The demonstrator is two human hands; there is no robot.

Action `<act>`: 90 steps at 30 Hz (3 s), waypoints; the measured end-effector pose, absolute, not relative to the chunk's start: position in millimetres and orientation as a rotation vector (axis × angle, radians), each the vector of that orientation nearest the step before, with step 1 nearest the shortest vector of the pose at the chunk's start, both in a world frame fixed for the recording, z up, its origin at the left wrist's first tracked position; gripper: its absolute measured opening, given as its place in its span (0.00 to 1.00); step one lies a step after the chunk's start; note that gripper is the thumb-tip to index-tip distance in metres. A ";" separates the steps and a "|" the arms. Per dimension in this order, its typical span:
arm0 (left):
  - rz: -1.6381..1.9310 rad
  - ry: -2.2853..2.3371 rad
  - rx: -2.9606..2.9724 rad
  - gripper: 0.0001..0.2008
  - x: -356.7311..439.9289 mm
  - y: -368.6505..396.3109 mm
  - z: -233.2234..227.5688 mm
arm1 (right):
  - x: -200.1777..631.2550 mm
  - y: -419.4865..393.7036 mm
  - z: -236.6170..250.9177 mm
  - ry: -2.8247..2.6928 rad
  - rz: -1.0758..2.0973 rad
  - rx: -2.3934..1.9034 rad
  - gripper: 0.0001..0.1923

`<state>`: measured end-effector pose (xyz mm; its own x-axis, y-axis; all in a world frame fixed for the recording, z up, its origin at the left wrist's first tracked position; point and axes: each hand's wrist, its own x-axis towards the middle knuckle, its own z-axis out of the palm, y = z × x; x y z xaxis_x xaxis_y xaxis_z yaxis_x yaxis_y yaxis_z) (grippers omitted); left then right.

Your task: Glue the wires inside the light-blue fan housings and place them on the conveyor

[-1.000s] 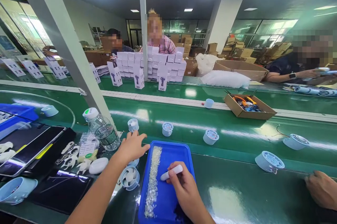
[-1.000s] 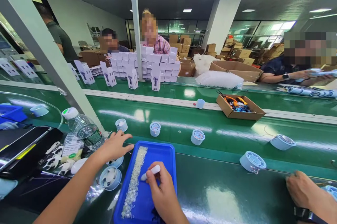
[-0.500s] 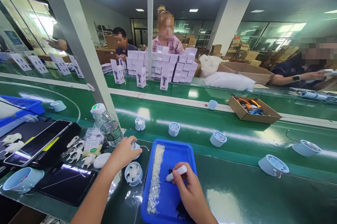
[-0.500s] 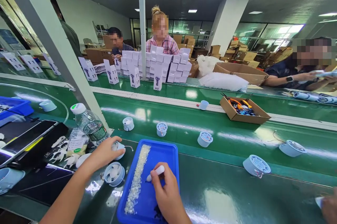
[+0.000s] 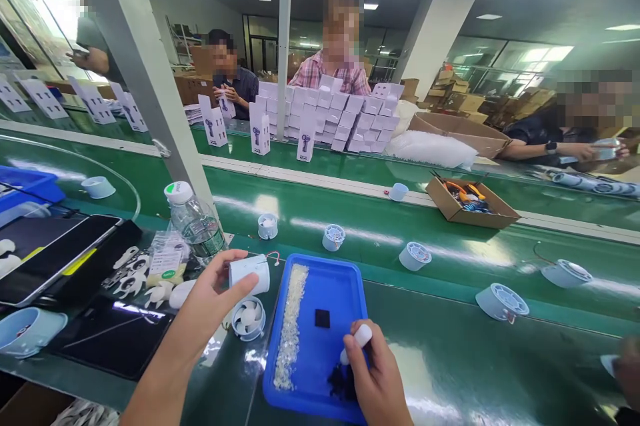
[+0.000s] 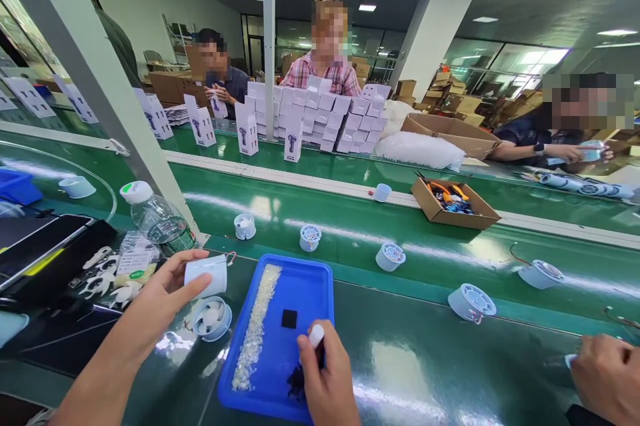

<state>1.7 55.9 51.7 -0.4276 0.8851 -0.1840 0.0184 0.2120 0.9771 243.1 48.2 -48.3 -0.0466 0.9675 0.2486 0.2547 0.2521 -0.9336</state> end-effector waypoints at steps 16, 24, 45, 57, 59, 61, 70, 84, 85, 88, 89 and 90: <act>1.514 1.219 0.544 0.13 7.6 47.5 49.4 | 244.5 57.3 -40.9 -1.558 0.843 -1.133 0.09; 1.494 1.161 0.528 0.07 12.0 37.8 52.2 | 247.4 69.5 -40.7 -1.584 0.838 -1.132 0.08; 1.536 1.242 0.486 0.08 22.1 37.6 61.4 | 254.6 58.6 -55.6 -1.562 0.974 -1.192 0.11; 1.533 1.234 0.458 0.09 21.7 36.8 58.0 | 254.6 60.3 -55.9 -1.929 0.815 -1.036 0.07; 1.558 1.249 0.429 0.11 22.1 37.1 56.1 | 252.8 63.0 -52.9 -1.851 0.859 -1.085 0.09; 1.580 1.267 0.427 0.13 22.3 36.9 54.8 | 250.1 66.8 -50.5 -1.722 0.909 -1.153 0.12; 1.536 1.288 0.462 0.10 21.7 31.7 61.4 | 222.8 107.4 -39.3 -1.613 0.978 -1.299 0.17; 1.508 1.317 0.453 0.10 8.9 24.1 51.7 | 233.8 113.2 -36.5 -1.496 1.057 -1.358 0.17; 1.507 1.318 0.443 0.10 9.7 24.1 50.9 | 234.2 111.8 -36.3 -1.484 1.070 -1.348 0.17; 1.510 1.301 0.420 0.11 11.7 24.7 49.5 | 233.6 107.9 -36.5 -1.461 1.098 -1.320 0.18; 1.508 1.292 0.420 0.11 12.1 24.8 49.4 | 233.2 106.5 -36.9 -1.457 1.102 -1.310 0.18; 1.501 1.285 0.420 0.11 12.3 24.8 49.6 | 233.0 105.1 -37.5 -1.456 1.100 -1.302 0.18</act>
<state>12.3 24.8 49.6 -0.3719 0.8591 -0.3517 -0.4800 0.1463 0.8650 233.0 105.1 -37.5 -0.0749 0.9961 0.0469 0.2273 0.0629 -0.9718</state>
